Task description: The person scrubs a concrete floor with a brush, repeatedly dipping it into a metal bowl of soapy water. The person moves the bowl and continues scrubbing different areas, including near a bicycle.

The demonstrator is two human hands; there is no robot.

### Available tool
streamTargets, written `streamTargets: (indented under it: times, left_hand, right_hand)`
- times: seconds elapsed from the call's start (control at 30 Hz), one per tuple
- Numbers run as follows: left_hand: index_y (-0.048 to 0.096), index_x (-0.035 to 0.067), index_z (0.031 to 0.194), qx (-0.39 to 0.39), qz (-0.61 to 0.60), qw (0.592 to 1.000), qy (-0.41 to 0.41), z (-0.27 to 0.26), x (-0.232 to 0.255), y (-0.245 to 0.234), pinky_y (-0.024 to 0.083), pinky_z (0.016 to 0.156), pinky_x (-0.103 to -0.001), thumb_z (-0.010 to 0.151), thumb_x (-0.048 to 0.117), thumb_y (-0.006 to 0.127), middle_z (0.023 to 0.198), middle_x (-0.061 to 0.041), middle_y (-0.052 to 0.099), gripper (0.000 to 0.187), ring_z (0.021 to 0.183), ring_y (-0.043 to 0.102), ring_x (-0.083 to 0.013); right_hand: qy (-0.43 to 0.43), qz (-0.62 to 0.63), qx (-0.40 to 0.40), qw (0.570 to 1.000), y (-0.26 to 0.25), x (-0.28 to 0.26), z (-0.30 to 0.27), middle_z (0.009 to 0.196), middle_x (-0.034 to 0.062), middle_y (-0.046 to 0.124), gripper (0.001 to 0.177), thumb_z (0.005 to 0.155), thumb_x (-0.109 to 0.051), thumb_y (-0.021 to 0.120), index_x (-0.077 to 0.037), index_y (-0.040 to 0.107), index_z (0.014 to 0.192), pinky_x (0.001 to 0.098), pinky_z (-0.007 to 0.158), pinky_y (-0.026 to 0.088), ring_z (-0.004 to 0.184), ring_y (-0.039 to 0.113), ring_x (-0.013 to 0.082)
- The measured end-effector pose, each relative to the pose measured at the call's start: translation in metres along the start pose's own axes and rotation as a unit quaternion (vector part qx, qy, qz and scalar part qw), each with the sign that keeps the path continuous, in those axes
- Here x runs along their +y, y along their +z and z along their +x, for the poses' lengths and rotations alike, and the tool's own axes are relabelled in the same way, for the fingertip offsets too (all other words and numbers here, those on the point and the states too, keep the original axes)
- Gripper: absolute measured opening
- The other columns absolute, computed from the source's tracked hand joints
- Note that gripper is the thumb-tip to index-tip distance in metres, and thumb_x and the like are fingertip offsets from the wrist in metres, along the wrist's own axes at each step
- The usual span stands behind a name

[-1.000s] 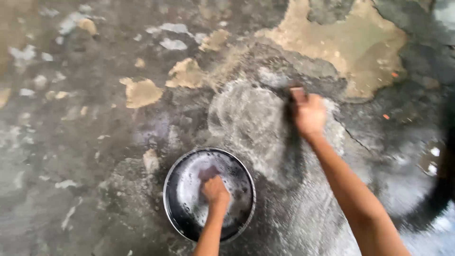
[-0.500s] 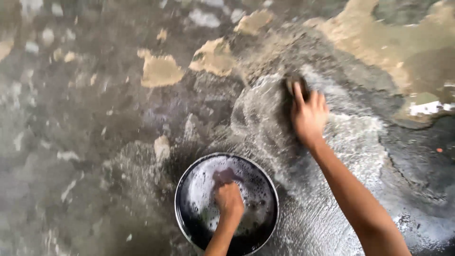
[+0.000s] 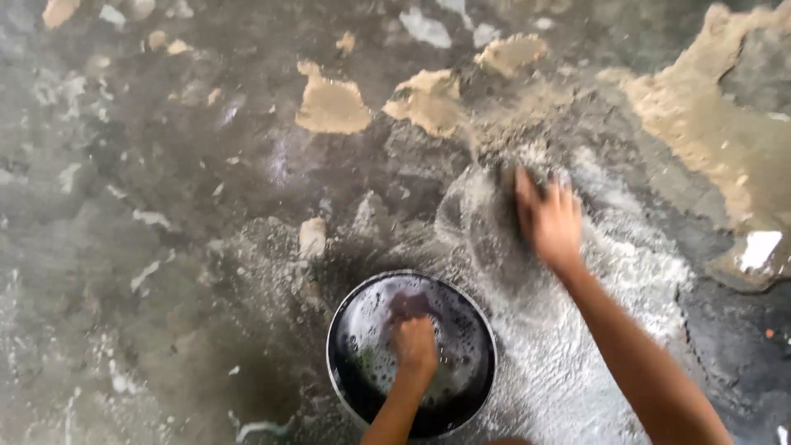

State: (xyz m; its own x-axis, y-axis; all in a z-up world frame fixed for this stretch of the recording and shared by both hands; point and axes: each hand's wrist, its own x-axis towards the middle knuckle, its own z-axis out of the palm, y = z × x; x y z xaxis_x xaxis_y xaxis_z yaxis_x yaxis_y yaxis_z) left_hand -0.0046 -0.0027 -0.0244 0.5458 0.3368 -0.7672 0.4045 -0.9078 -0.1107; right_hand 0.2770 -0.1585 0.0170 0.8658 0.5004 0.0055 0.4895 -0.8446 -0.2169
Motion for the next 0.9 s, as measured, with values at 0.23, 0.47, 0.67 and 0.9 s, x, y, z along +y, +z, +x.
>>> streamTargets:
  times: [0.23,0.47,0.67,0.9]
  left_hand:
    - [0.058,0.019,0.050,0.226,-0.072,0.970,0.058,-0.075,-0.003,-0.046,0.037,0.041,-0.012,0.066,-0.010,0.079,0.045,-0.002,0.061,0.039,0.047,0.052,0.0009]
    - [0.073,0.008,0.076,0.468,-0.010,0.876,0.113,0.078,-0.023,0.096,0.055,0.067,-0.039,0.086,0.001,0.070,0.079,-0.018,0.069,0.012,0.079,0.070,-0.0268]
    - [0.076,0.003,0.075,0.342,-0.058,0.935,0.075,0.083,-0.039,0.071,0.058,0.063,-0.044,0.089,0.008,0.065,0.077,-0.020,0.071,0.019,0.079,0.073,-0.0323]
    - [0.078,0.000,0.090,0.123,-0.049,0.977,0.165,0.020,-0.044,-0.038,0.061,0.077,-0.047,0.076,0.001,0.077,0.095,-0.022,0.076,0.014,0.100,0.074,-0.0391]
  right_hand:
    - [-0.106,-0.111,0.251,0.956,0.053,-0.030,-0.035,0.084,0.0066,0.050,0.048,0.094,-0.031,0.066,-0.041,0.066,0.141,0.0402,0.061,0.045,0.073,0.053,0.0273]
    - [-0.214,-0.114,0.196,0.950,0.051,0.064,-0.158,0.095,0.0121,0.058,0.042,0.098,-0.034,0.057,-0.019,0.062,0.136,0.0428,0.083,0.049,0.088,0.059,0.0309]
    - [0.090,-0.066,0.001,0.994,-0.081,0.011,-0.025,0.103,0.0067,0.067,0.041,0.086,-0.044,0.073,-0.049,0.066,0.126,0.0448,0.079,0.061,0.094,0.073,0.0290]
    - [-0.075,0.032,-0.074,0.994,-0.132,-0.140,-0.081,0.102,0.0115,0.071,0.043,0.088,-0.047,0.068,-0.033,0.070,0.129,0.0478,0.080,0.062,0.094,0.075,0.0334]
